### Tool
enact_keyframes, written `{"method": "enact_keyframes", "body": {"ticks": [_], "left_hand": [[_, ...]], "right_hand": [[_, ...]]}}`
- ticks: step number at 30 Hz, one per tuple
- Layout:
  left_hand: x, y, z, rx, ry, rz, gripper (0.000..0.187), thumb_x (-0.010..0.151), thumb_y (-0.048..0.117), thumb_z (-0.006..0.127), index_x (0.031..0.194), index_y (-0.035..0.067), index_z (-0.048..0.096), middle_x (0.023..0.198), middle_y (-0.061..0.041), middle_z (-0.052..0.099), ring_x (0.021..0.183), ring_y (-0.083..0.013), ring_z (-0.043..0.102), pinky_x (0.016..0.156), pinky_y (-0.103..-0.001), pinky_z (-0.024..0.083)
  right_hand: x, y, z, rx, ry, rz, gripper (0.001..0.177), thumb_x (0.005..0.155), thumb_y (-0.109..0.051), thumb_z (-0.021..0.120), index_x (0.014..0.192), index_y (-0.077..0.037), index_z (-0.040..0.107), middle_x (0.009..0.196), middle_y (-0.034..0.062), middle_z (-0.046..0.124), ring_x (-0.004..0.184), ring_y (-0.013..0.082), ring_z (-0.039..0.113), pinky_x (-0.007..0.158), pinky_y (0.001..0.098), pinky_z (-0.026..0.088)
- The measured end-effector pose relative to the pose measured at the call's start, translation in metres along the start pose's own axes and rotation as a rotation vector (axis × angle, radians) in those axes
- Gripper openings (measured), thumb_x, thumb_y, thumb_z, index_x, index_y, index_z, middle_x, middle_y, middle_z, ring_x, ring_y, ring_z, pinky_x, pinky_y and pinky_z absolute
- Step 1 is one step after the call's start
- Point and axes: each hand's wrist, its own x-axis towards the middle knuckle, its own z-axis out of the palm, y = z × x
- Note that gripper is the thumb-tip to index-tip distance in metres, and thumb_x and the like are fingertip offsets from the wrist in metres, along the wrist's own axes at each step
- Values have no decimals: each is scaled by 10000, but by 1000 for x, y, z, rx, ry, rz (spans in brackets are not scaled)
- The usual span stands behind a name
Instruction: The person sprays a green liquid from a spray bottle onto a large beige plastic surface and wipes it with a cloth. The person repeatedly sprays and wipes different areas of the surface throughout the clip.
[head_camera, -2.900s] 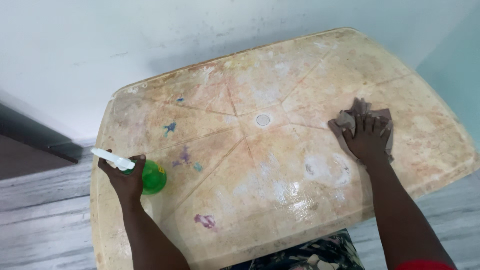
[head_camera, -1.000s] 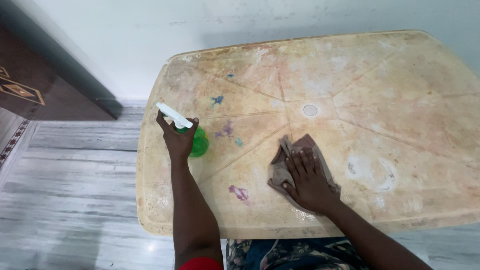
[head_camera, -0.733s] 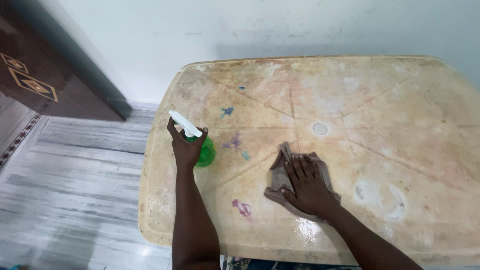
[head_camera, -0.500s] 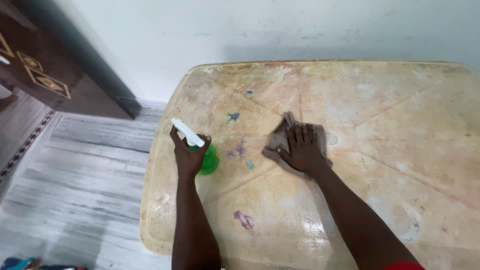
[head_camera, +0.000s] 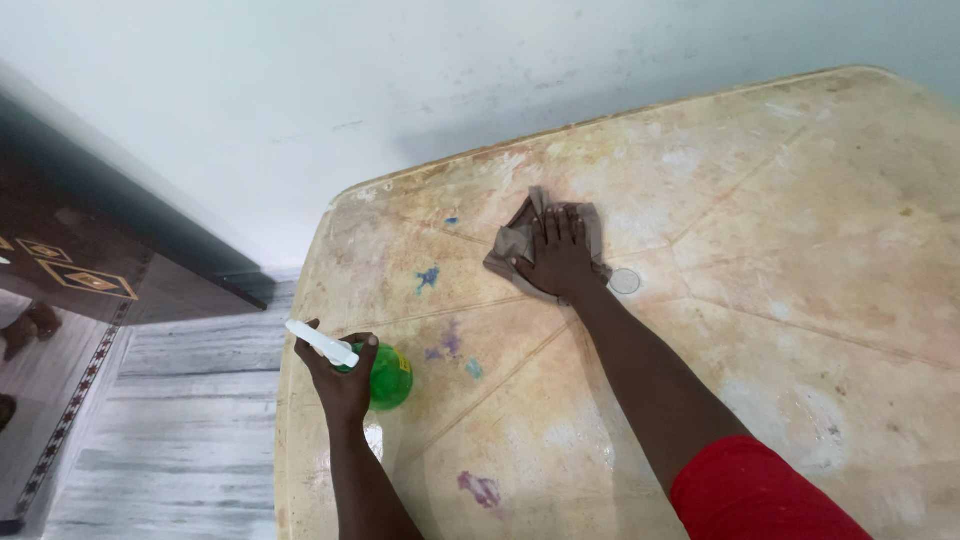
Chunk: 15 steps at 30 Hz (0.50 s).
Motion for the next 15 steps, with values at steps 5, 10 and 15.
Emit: {"method": "enact_keyframes", "body": {"ticks": [5,10,15], "left_hand": [[-2,2,-3,-29,-13,-20,894,840,119,826,1518,81,245,942,-116,761,947,-224,706,900,-375,539],[-1,-3,-3,21,6,-5,1017,838,156,860,1566,42,159,954,-122,776,950,-226,728,893,-347,551],[0,-11,-4,-6,15,76,1022,829,198,883,1563,58,186,978,-133,782,919,-238,766,858,-352,583]], "right_hand": [[-61,-11,-30,-9,-23,-51,995,957,-717,418,1601,30,289,1619,266,284,1540,451,160,1217,627,117],[-148,-44,-67,-62,-86,-159,926,973,-674,430,1577,10,275,1636,230,285,1554,407,183,1227,588,148],[-230,-87,-103,17,-133,-304,864,984,-614,451,1567,1,286,1635,230,257,1543,408,159,1215,592,133]]}}
